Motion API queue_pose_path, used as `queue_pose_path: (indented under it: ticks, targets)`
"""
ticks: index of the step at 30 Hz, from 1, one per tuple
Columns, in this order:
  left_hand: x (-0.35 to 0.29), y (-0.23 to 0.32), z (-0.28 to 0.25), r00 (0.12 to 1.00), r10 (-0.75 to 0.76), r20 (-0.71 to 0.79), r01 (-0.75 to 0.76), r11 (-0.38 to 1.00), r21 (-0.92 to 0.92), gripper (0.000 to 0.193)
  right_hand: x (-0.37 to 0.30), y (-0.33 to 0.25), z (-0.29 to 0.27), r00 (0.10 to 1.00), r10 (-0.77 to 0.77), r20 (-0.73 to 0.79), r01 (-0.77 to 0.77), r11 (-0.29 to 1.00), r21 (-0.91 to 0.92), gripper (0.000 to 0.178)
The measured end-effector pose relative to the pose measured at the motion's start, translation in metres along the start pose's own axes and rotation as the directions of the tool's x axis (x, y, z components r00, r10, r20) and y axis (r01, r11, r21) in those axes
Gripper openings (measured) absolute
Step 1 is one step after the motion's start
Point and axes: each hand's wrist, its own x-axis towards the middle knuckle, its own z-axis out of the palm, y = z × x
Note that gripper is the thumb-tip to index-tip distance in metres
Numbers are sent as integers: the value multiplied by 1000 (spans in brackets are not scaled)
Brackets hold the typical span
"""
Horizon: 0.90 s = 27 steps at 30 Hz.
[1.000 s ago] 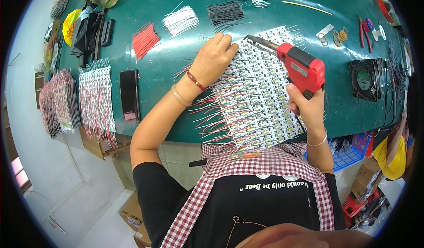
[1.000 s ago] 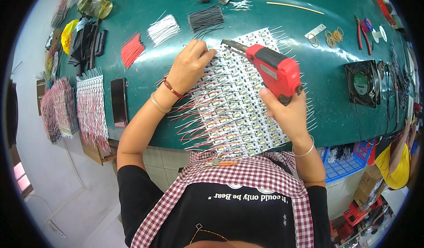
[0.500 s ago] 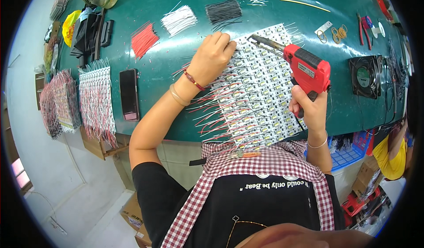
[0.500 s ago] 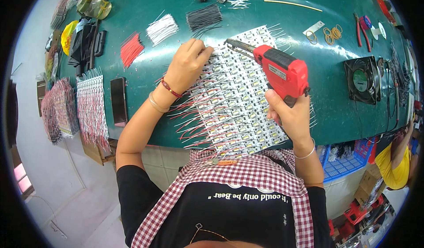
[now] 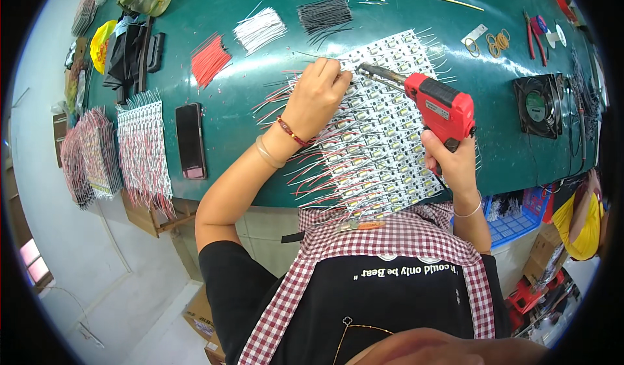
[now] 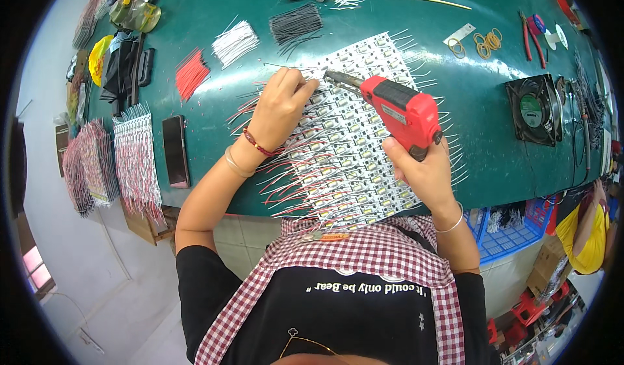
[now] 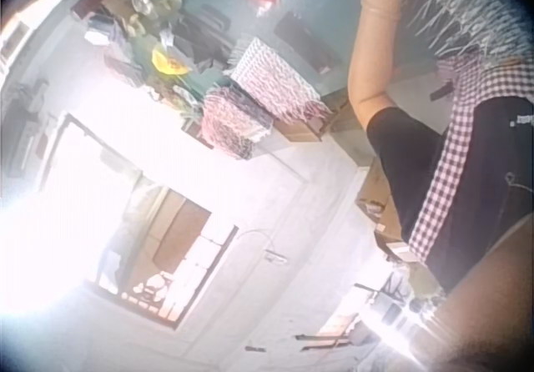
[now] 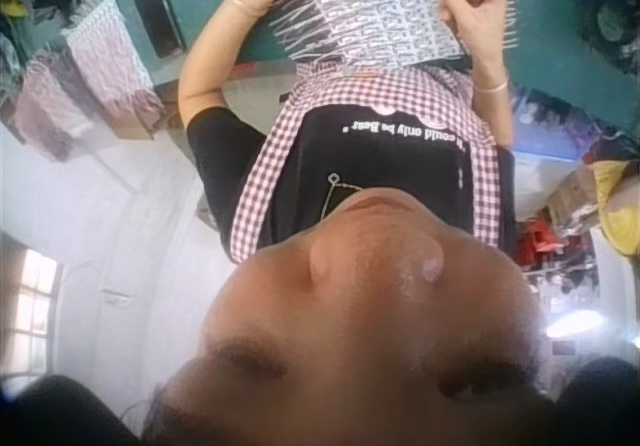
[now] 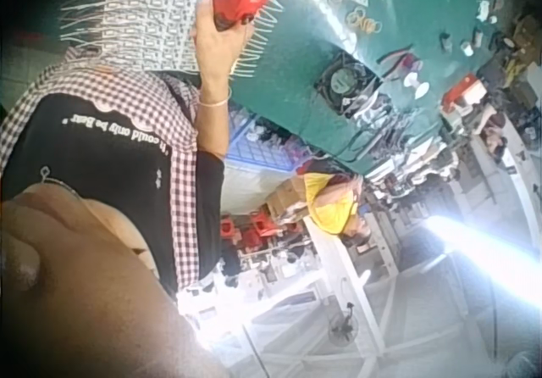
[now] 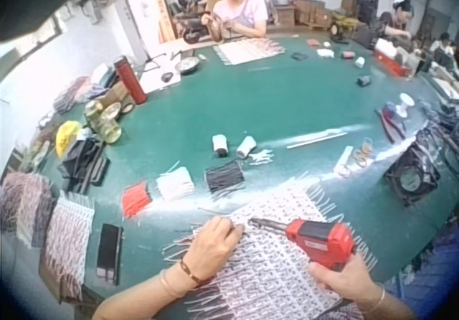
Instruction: The person uses a soldering iron to attach small wires to a large LED panel. They pick up individual wires from piles on the table, place them onto the panel, and apply heat with the soldering iron to secure them. The process is repeated for multiple connection points across the panel.
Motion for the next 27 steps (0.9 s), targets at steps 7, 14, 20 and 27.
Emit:
queue_pose_path:
  ticks: [7, 14, 20, 27]
  targets:
    - [3, 3, -3, 1000, 9, 11, -9, 1000, 1, 26, -2, 2, -1, 1000, -6, 23, 8, 992, -125, 18]
    - [6, 1, -6, 999, 34, 40, -34, 999, 3, 23, -5, -6, 2, 999, -26, -22, 25, 999, -35, 18]
    - [7, 1, -6, 998, 44, 50, -45, 999, 19, 19, -3, 7, 1, 999, -48, -12, 46, 991, -124, 17]
    - [7, 3, -7, 996, 51, 78, -54, 998, 44, 16, -15, -7, -5, 999, -21, -27, 23, 997, 71, 15]
